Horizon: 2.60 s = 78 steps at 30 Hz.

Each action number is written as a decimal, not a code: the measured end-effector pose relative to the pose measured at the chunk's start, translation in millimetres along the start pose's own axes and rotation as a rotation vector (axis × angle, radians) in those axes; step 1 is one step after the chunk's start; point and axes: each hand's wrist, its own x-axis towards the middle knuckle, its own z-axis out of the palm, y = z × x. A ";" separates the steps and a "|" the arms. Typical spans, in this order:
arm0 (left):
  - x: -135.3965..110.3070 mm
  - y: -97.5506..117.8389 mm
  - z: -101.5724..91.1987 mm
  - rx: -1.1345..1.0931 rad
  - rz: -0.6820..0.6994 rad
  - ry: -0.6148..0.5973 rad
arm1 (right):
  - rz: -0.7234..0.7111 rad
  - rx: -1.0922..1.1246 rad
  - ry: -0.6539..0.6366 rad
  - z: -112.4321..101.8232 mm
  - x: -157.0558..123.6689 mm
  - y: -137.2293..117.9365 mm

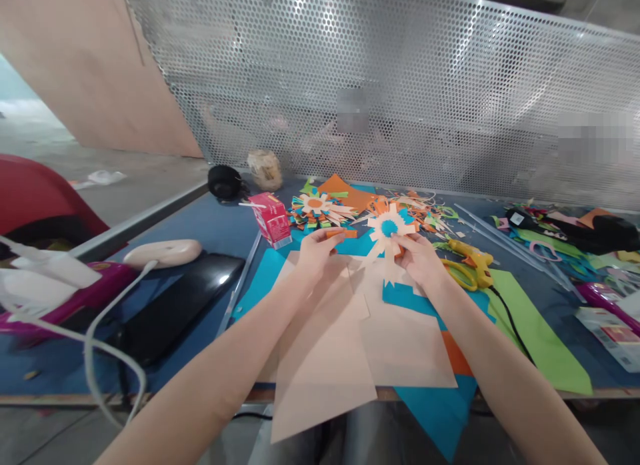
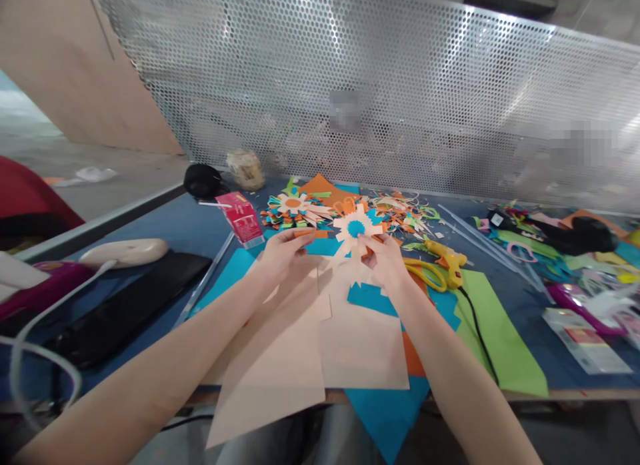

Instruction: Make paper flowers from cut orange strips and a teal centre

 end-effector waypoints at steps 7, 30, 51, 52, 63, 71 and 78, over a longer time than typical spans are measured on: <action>-3.1 1.8 2.2 -0.055 -0.026 -0.028 | 0.013 -0.003 0.022 -0.3 -1.0 -0.7; -4.5 0.6 3.5 -0.086 -0.020 -0.024 | 0.005 -0.031 0.030 3.1 -2.4 -0.6; -9.7 8.3 3.3 0.006 -0.032 -0.043 | -0.032 -0.027 -0.003 1.2 -3.5 -1.5; -9.8 8.0 3.4 0.006 -0.027 -0.046 | -0.032 -0.032 -0.001 1.2 -3.5 -1.6; -6.3 1.6 3.8 -0.040 -0.011 -0.047 | -0.054 -0.071 0.037 -0.8 -1.2 -0.6; -1.9 1.0 0.3 -0.086 -0.018 0.001 | -0.079 -0.106 0.052 -1.1 -1.9 -0.2; -4.5 3.4 0.9 -0.089 -0.011 0.019 | -0.093 -0.144 0.048 -0.3 -3.3 -1.7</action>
